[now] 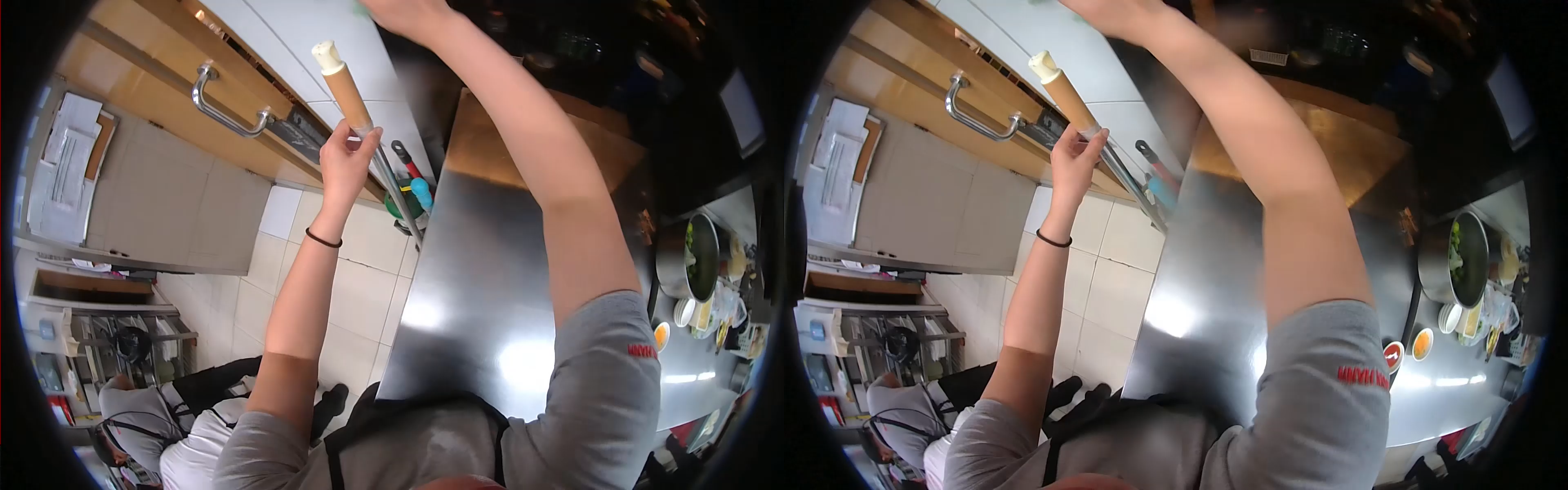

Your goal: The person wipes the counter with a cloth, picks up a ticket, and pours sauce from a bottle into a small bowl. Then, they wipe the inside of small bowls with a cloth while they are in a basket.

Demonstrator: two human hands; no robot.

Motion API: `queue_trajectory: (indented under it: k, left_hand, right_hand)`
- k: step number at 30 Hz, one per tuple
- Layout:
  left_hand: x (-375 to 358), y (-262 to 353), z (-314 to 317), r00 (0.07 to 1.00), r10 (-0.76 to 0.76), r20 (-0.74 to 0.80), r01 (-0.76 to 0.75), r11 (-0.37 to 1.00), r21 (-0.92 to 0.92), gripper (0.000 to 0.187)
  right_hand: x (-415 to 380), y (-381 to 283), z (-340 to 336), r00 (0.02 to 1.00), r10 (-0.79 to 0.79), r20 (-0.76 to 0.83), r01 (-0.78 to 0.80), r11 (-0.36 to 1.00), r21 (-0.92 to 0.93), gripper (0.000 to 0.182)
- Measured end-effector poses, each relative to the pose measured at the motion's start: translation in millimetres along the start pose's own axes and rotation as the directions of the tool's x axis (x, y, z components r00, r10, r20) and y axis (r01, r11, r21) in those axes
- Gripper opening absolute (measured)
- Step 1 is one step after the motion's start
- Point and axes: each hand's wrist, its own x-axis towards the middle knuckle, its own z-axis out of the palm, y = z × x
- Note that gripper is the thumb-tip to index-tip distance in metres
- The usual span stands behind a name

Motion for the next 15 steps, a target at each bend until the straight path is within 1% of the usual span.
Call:
queue_trajectory:
  k: [1,2,3,4,5,6,7,8,10,11,12,13,14,15]
  left_hand:
    - [-2,-2,-2,1.000,-0.013,-0.012,0.013,1.000,-0.001,0.021]
    - [-4,-2,-4,1.000,0.008,-0.003,-0.008,0.999,-0.034,0.021]
    - [-5,0,-5,0.999,0.034,0.010,-0.033,0.997,-0.066,0.022]
    - [-7,1,-6,0.999,0.025,0.031,-0.021,0.993,-0.117,0.022]
    - [-7,0,-7,0.999,0.023,0.027,-0.020,0.993,-0.118,0.022]
    - [-7,0,-7,0.999,0.029,0.022,-0.026,0.994,-0.108,0.021]
    - [-8,0,-8,0.999,0.033,0.020,-0.031,0.995,-0.098,0.021]
    - [-7,0,-9,0.999,0.034,0.021,-0.032,0.994,-0.100,0.021]
    - [-5,-5,-10,1.000,0.022,-0.008,-0.022,0.997,-0.070,0.021]
    - [-5,-5,-10,1.000,0.027,-0.010,-0.028,0.997,-0.077,0.021]
    - [-3,-6,-11,1.000,0.015,-0.012,-0.015,0.998,-0.061,0.022]
    - [-4,-7,-9,1.000,-0.004,-0.014,0.004,0.999,-0.046,0.023]
    - [-5,-8,-7,1.000,-0.004,-0.018,0.003,0.999,-0.051,0.023]
    - [-5,-10,-6,1.000,-0.003,-0.014,0.002,0.997,-0.071,0.023]
  right_hand:
    - [-34,-12,7,1.000,-0.001,0.003,0.001,1.000,0.018,0.046]
    - [-74,-29,5,0.972,-0.037,0.232,0.078,0.982,-0.169,0.036]
    - [-112,-47,0,0.892,-0.025,0.451,0.193,0.923,-0.332,0.028]
    - [-147,-67,-6,0.686,0.042,0.727,0.208,0.945,-0.251,0.032]
    - [-222,-74,10,0.547,0.162,0.821,-0.136,0.985,-0.104,0.027]
    - [-264,-88,4,0.492,0.051,0.869,0.006,0.998,-0.062,0.029]
    - [-289,-102,-4,0.419,-0.051,0.906,0.143,0.990,-0.010,0.031]
    - [-299,-98,0,0.418,-0.050,0.907,0.144,0.990,-0.011,0.031]
    - [-305,-82,8,0.402,-0.292,0.868,0.166,0.955,0.245,0.026]
    - [-269,-80,-4,0.321,-0.250,0.913,0.270,0.949,0.164,0.026]
    - [-216,-77,-18,0.245,-0.193,0.950,0.378,0.921,0.090,0.025]
    - [-194,-64,-15,0.385,0.002,0.923,0.082,0.996,-0.037,0.024]
    - [-148,-45,-26,0.698,-0.098,0.709,0.112,0.993,0.027,0.023]
    - [-89,-35,-38,0.775,-0.191,0.602,0.275,0.960,-0.050,0.026]
